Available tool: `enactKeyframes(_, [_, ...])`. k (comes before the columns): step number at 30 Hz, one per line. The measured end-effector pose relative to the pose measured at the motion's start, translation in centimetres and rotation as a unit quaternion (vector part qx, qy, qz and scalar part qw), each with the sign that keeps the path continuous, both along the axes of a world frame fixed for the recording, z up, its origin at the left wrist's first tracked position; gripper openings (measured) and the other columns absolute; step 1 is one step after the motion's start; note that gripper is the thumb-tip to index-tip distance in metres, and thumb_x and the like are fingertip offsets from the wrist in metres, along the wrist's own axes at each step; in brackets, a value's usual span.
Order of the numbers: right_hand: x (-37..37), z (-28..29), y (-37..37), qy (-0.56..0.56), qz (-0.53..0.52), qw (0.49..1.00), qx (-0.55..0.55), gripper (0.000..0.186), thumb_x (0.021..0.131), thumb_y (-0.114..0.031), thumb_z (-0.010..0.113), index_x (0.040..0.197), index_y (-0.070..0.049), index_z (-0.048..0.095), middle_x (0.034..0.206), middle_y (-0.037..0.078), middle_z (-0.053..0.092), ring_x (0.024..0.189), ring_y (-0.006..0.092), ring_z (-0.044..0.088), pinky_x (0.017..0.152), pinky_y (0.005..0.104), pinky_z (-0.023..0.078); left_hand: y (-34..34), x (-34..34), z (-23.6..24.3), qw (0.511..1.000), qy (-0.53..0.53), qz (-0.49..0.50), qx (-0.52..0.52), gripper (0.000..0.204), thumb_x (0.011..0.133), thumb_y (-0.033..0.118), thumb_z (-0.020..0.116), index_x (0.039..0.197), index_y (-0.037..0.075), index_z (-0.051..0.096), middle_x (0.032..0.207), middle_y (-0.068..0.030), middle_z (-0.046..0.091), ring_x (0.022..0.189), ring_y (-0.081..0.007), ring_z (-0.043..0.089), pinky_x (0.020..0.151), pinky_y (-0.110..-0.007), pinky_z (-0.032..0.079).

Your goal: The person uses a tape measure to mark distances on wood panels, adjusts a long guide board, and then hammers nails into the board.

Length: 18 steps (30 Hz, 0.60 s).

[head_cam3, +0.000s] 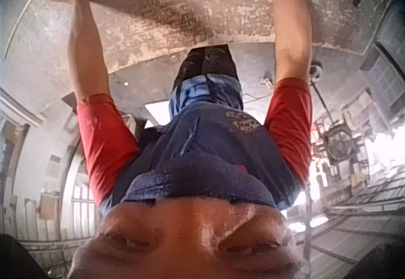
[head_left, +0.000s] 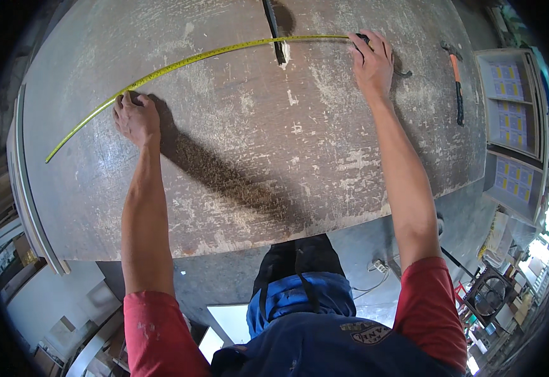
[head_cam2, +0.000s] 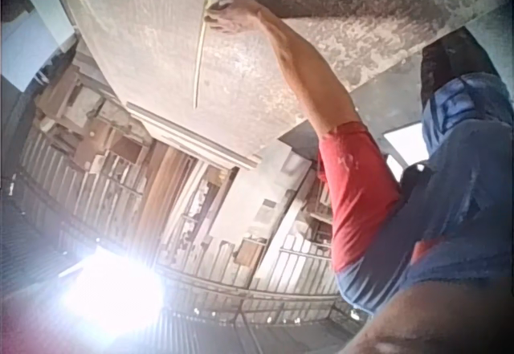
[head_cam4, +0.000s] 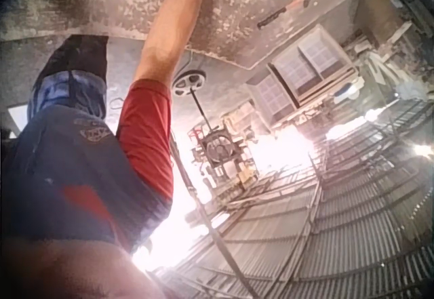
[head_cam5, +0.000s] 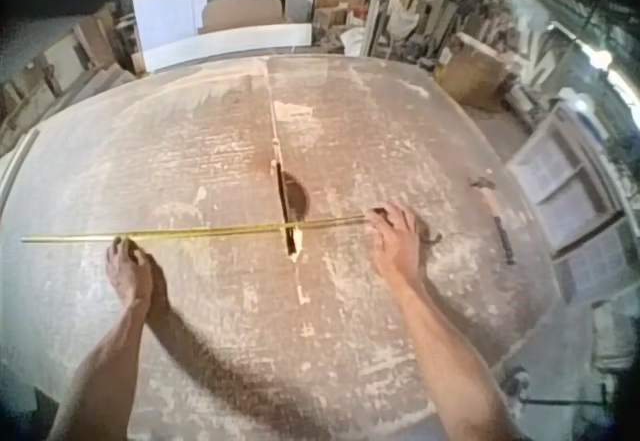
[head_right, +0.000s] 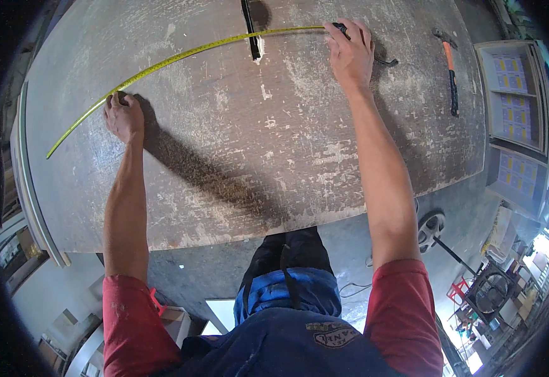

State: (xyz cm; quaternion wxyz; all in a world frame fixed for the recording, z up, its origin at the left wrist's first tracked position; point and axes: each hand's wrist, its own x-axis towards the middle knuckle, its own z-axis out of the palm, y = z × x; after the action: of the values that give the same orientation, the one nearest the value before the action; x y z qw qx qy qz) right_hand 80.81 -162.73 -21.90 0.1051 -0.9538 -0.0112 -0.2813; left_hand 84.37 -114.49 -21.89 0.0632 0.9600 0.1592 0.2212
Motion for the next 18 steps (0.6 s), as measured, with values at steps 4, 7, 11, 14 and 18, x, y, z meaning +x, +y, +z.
enactKeyframes(4, [0.08, -0.07, -0.09, -0.02, 0.023, 0.999, 0.012, 0.033, 0.088, -0.02, 0.067, 0.12, -0.029, 0.067, 0.129, -0.003, 0.057, 0.127, 0.0288, 0.045, 0.104, 0.0465, 0.041, 0.13, 0.02, 0.07, 1.0, -0.012, 0.001, 0.003, 0.042, 0.085, 0.027, 0.057, 0.12, 0.004, 0.064, 0.128, -0.0121, 0.059, 0.124, -0.0312, 0.051, 0.107, -0.044, 0.036])
enactKeyframes(7, [-0.03, -0.02, -0.16, -0.032, 0.026, 0.999, 0.008, 0.033, 0.088, -0.02, 0.068, 0.12, -0.029, 0.067, 0.128, -0.003, 0.057, 0.126, 0.0288, 0.046, 0.104, 0.0462, 0.041, -0.03, 0.08, 0.09, 1.0, -0.006, -0.001, -0.001, 0.041, 0.085, 0.027, 0.057, 0.118, 0.004, 0.065, 0.126, -0.0126, 0.059, 0.121, -0.0313, 0.052, 0.105, -0.044, 0.037])
enactKeyframes(11, [-0.06, 0.07, -0.04, -0.044, 0.028, 0.999, 0.012, 0.033, 0.088, -0.02, 0.068, 0.12, -0.028, 0.067, 0.129, -0.002, 0.057, 0.126, 0.0284, 0.046, 0.104, 0.0462, 0.041, 0.0, 0.04, 0.05, 1.0, -0.021, -0.001, 0.005, 0.04, 0.085, 0.027, 0.057, 0.117, 0.004, 0.065, 0.124, -0.0128, 0.06, 0.12, -0.0314, 0.052, 0.104, -0.044, 0.038])
enactKeyframes(14, [-0.08, 0.07, -0.01, -0.021, 0.024, 0.999, 0.005, 0.033, 0.088, -0.021, 0.067, 0.12, -0.028, 0.067, 0.129, -0.002, 0.057, 0.126, 0.0283, 0.046, 0.104, 0.0457, 0.041, 0.0, 0.05, 0.26, 1.0, 0.003, -0.003, 0.003, 0.04, 0.085, 0.027, 0.057, 0.117, 0.004, 0.065, 0.125, -0.0128, 0.059, 0.12, -0.0315, 0.052, 0.104, -0.044, 0.038])
enactKeyframes(18, [0.1, 0.0, -0.02, -0.02, 0.023, 1.0, 0.003, 0.033, 0.088, -0.02, 0.067, 0.12, -0.027, 0.067, 0.129, -0.002, 0.057, 0.125, 0.0287, 0.046, 0.104, 0.0448, 0.041, -0.23, -0.04, 0.06, 1.0, -0.015, 0.005, 0.008, 0.041, 0.085, 0.027, 0.057, 0.117, 0.004, 0.065, 0.125, -0.0128, 0.059, 0.121, -0.0317, 0.051, 0.104, -0.044, 0.038])
